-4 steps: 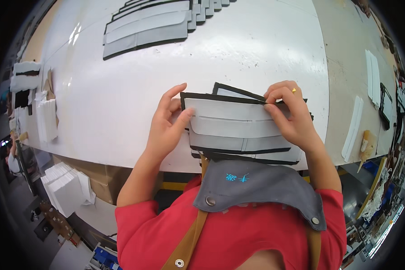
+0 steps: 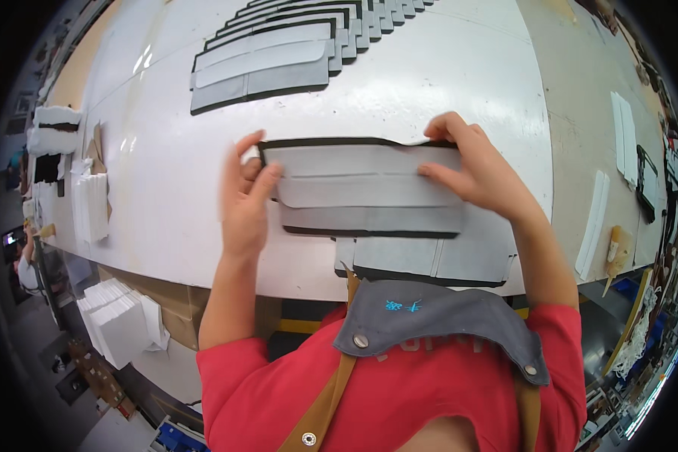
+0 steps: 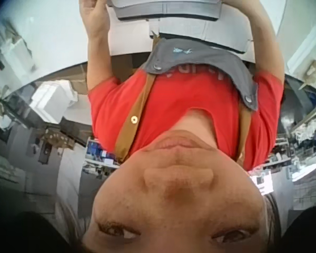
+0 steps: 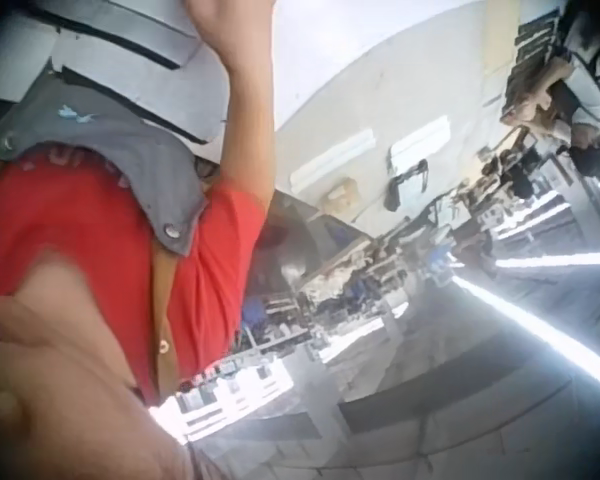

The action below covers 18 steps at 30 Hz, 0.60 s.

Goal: The person applies glue from a bottle onto white rectangular strips laid out on a table. They then pick up a black frame-like component and press the glued white strip onto it. This process is repeated for multiple units, stacking the finished assemblies on the table.

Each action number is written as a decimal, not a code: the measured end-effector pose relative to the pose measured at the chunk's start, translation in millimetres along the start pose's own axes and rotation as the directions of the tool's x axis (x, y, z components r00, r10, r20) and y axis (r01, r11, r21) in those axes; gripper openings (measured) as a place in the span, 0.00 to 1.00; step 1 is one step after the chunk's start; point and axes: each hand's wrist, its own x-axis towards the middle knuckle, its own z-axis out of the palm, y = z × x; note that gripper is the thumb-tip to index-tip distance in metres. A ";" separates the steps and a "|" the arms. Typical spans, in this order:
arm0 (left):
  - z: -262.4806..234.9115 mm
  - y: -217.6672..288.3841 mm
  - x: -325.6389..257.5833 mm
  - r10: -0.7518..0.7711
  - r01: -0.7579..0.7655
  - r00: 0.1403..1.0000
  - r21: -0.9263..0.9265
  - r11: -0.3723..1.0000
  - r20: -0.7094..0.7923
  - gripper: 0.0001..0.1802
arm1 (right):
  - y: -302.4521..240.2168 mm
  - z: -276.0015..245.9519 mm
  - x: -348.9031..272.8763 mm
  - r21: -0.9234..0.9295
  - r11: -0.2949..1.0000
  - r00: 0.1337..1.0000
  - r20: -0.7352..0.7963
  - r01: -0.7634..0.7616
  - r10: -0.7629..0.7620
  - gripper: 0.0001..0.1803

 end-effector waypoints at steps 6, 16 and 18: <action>-70.5 19.2 60.0 0.116 -0.131 0.946 -0.030 0.991 -0.303 0.21 | 11.5 25.3 98.6 0.392 0.904 0.986 0.076 -0.169 0.151 0.21; -95.7 13.5 86.0 0.093 -0.105 0.894 -0.002 0.994 -0.439 0.21 | 11.4 53.7 142.5 0.723 0.670 0.976 0.025 -0.168 0.217 0.24; -95.4 12.9 90.9 0.093 -0.107 0.898 -0.008 0.994 -0.431 0.20 | 11.3 54.5 142.6 0.708 0.685 0.973 0.012 -0.171 0.230 0.24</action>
